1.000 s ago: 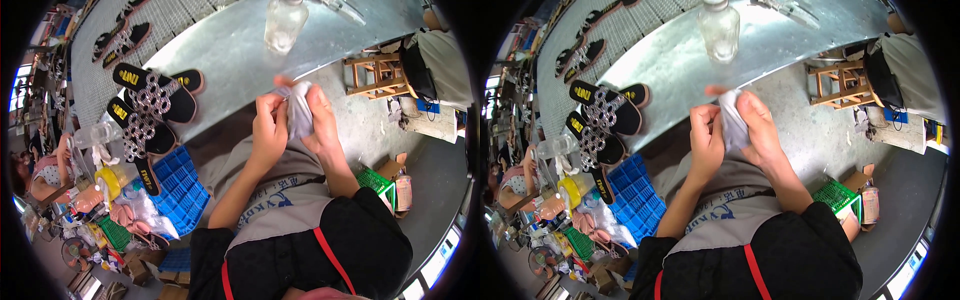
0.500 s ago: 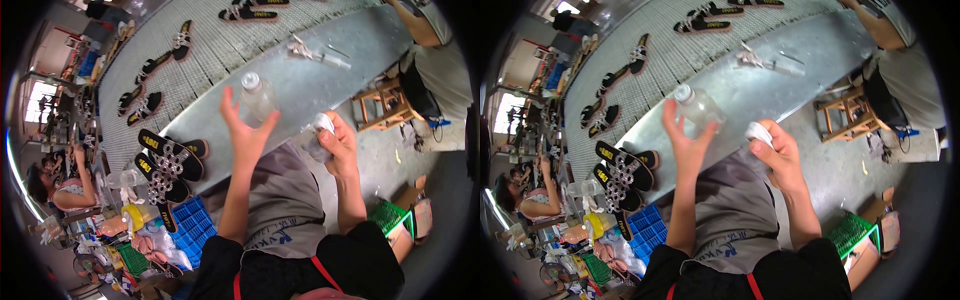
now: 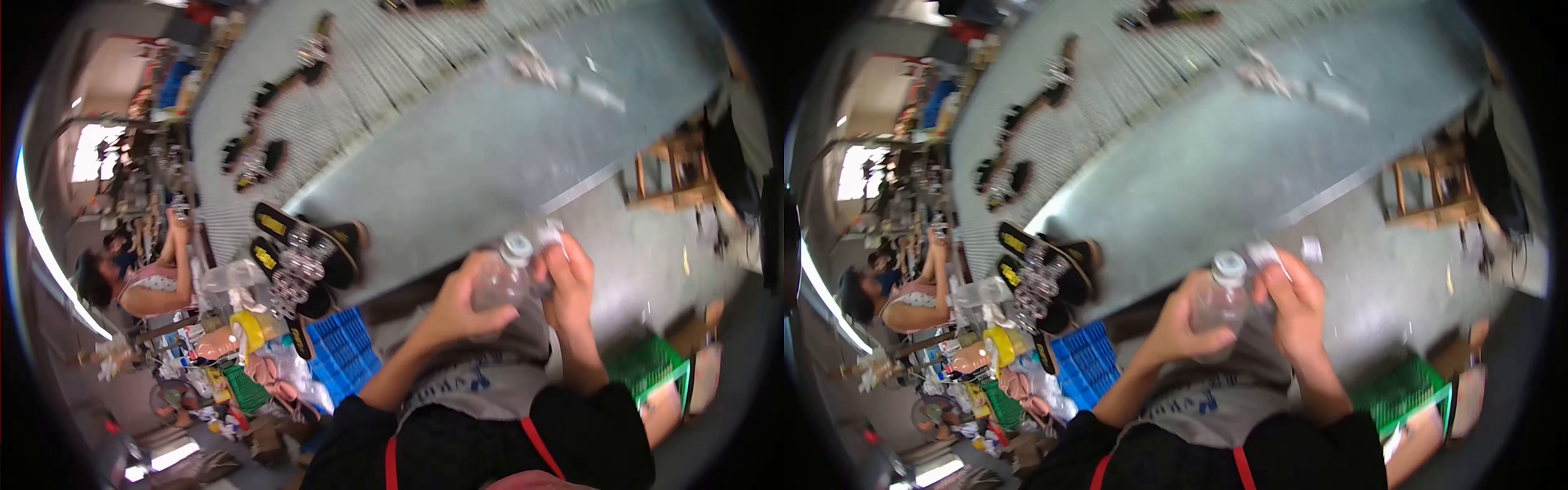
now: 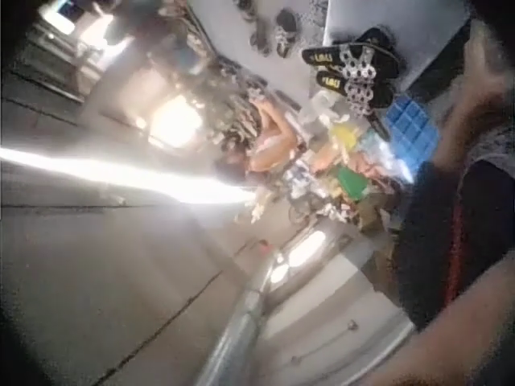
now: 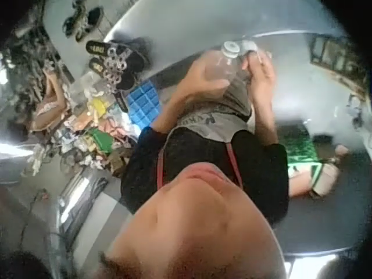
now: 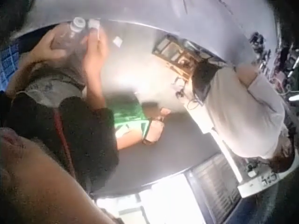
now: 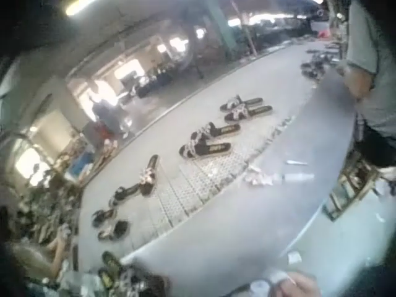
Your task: Cleaning the soles and straps of newly manufactured sandals using a cloth and cleaning agent.
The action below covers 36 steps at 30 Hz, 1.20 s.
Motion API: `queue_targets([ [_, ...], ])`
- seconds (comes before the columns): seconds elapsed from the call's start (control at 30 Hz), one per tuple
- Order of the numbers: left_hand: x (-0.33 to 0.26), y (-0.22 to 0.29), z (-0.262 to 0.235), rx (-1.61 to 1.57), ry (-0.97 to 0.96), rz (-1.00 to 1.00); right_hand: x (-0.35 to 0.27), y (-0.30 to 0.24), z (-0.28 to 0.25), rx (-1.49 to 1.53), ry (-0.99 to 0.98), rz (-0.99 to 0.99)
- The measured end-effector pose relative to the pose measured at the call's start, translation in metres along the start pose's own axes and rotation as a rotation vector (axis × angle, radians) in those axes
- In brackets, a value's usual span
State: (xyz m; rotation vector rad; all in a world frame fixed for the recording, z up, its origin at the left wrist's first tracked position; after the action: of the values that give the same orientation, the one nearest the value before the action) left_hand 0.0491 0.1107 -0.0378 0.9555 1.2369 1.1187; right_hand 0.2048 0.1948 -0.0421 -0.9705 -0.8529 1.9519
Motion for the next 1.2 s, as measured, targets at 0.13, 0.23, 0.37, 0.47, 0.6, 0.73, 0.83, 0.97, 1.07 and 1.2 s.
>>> queue_targets([
  [0.13, -0.011, -0.013, 0.003, 0.073, -0.003, -0.142, -0.003, 0.020, -0.003, -0.176, 0.039, 0.091],
  [0.23, -0.018, -0.030, 0.012, 0.050, -0.029, -0.229, -0.005, 0.033, -0.015, -0.137, 0.013, 0.119],
  [0.37, -0.022, -0.040, 0.023, 0.048, -0.051, -0.342, -0.016, 0.043, -0.033, -0.175, 0.013, 0.174],
  [0.47, -0.021, -0.047, 0.027, -0.055, -0.097, -0.412, -0.021, 0.047, -0.041, -0.201, -0.010, 0.214],
  [0.6, -0.018, -0.045, 0.033, -0.436, -0.152, -0.585, -0.022, 0.042, -0.040, -0.202, -0.018, 0.210],
  [0.73, -0.003, -0.043, 0.035, -0.383, -0.184, -0.577, -0.010, 0.037, -0.047, -0.224, -0.022, 0.205],
  [0.83, 0.012, -0.042, 0.034, -0.421, -0.220, -0.560, 0.000, 0.029, -0.049, -0.194, -0.025, 0.208],
  [0.97, 0.010, -0.015, 0.018, -0.397, -0.190, -0.489, 0.006, 0.012, -0.026, -0.288, -0.042, 0.155],
  [1.07, 0.018, 0.008, 0.016, -0.303, -0.282, -0.270, 0.006, -0.003, -0.021, -0.339, 0.004, 0.072],
  [1.2, 0.043, 0.035, 0.000, -0.219, -0.266, -0.002, 0.010, -0.004, -0.044, 0.129, 0.057, -0.137],
])
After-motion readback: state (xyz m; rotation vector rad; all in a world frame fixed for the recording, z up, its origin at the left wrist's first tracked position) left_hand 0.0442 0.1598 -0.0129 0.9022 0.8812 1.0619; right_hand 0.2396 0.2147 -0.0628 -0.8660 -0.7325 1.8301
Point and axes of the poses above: each hand's wrist, its own x-axis towards the middle knuckle, its own z-axis out of the palm, y = z × x, the point moved 6 cm from there along x, towards the middle knuckle, and after that the axes turned 4 degrees about z, right-handed, at the moved point
